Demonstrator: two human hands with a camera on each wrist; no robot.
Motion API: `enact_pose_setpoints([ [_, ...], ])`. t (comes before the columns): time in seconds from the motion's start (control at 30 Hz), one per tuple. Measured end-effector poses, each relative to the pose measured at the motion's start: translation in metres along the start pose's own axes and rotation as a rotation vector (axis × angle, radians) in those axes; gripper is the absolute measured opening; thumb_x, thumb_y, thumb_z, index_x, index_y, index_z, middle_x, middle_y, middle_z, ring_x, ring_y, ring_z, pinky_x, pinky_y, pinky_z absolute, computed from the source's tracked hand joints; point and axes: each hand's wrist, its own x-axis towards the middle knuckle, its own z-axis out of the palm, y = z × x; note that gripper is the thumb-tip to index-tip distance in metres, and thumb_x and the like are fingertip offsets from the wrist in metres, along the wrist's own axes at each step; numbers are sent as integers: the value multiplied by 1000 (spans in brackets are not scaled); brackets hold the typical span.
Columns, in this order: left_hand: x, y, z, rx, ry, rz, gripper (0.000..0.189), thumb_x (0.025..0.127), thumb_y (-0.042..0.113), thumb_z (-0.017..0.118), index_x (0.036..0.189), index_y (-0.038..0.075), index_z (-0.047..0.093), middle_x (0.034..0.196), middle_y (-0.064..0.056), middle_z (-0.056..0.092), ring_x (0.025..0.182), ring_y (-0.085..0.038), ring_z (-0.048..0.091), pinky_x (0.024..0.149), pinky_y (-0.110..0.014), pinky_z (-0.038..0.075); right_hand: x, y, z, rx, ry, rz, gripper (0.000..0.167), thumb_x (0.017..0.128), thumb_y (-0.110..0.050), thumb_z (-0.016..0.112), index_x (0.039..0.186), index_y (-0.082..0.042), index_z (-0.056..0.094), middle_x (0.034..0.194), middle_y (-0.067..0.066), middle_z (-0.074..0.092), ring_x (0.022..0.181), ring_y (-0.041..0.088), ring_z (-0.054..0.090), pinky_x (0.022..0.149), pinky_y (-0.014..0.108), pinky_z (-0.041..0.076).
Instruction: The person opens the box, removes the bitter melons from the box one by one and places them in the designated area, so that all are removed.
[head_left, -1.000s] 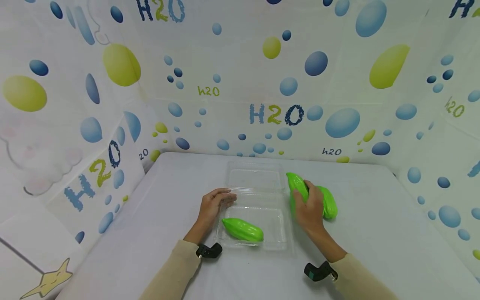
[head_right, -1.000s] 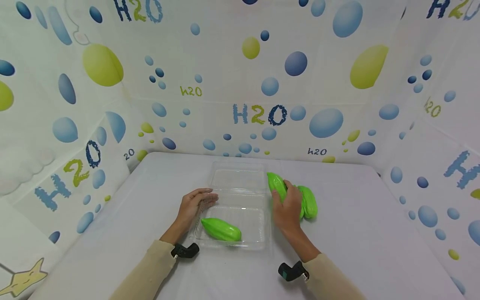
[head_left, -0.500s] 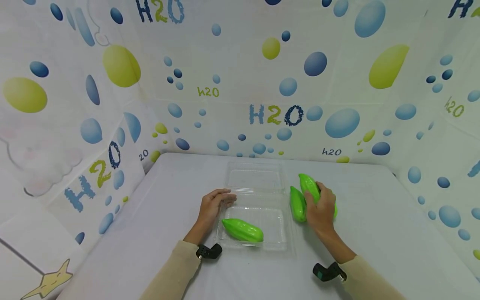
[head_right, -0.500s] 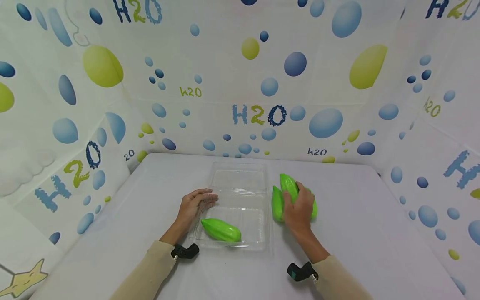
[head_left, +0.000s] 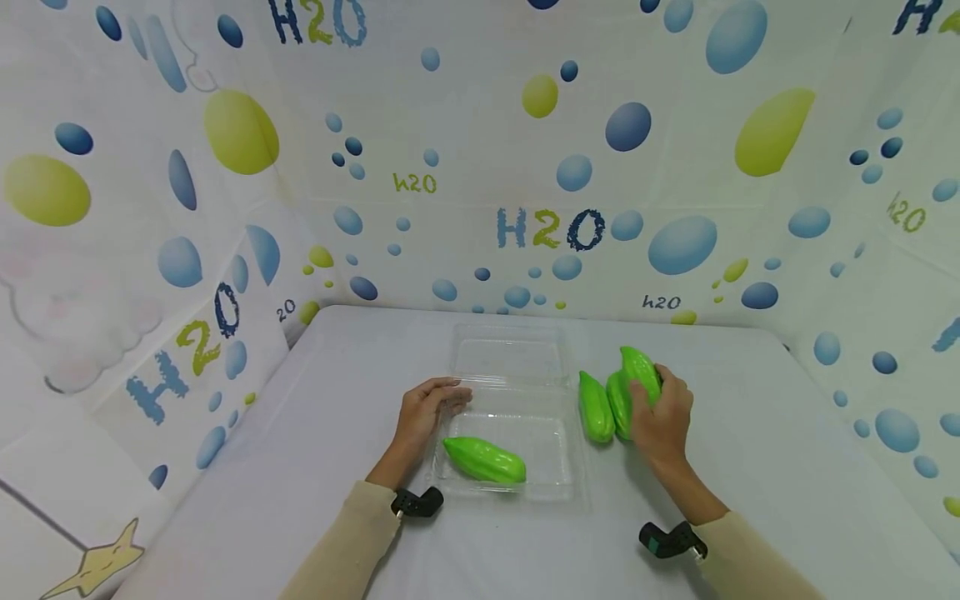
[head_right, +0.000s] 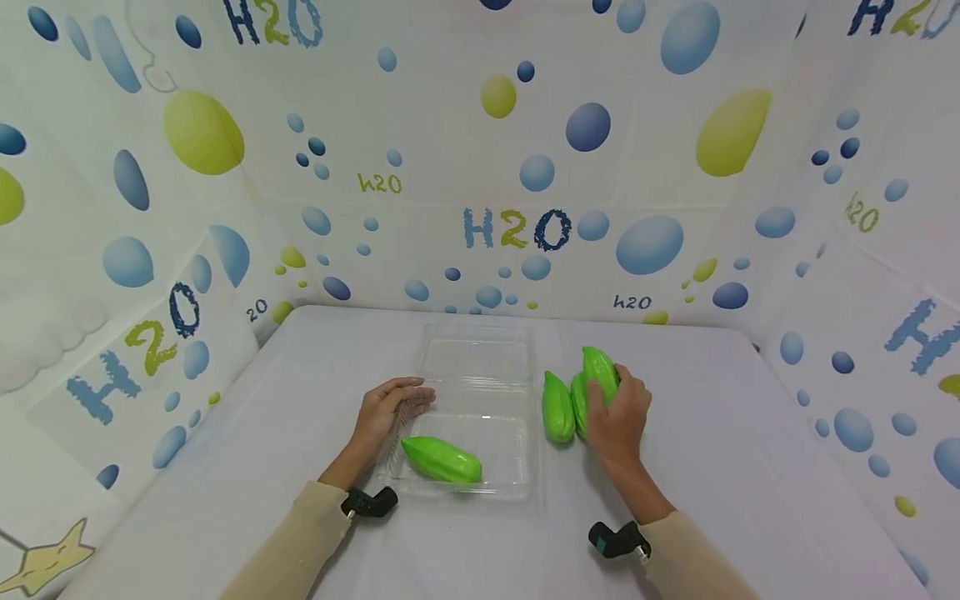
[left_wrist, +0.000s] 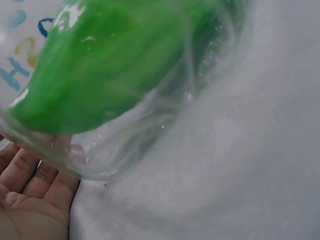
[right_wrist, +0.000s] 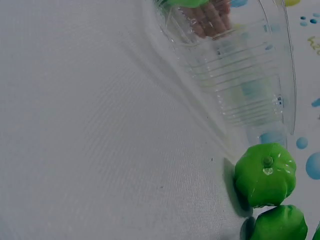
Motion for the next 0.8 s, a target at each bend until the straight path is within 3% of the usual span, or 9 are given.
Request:
enact_pose_setpoints([
  [0.43, 0, 1, 0, -6, -2, 9, 31, 104, 3, 48, 125, -16, 58, 114, -28, 71, 108, -35, 71, 93, -39, 59, 8, 8, -8, 21, 68, -2, 50, 98, -18, 56, 138, 10, 49, 123, 32, 54, 113, 45, 46, 89, 55, 36],
  [0.8, 0, 1, 0, -12, 0, 3, 30, 103, 2, 48, 125, -17, 59, 114, -29, 71, 107, -35, 71, 92, -38, 60, 13, 20, -18, 15, 76, 39, 50, 101, -23, 53, 140, 9, 48, 125, 31, 53, 116, 43, 44, 89, 52, 36],
])
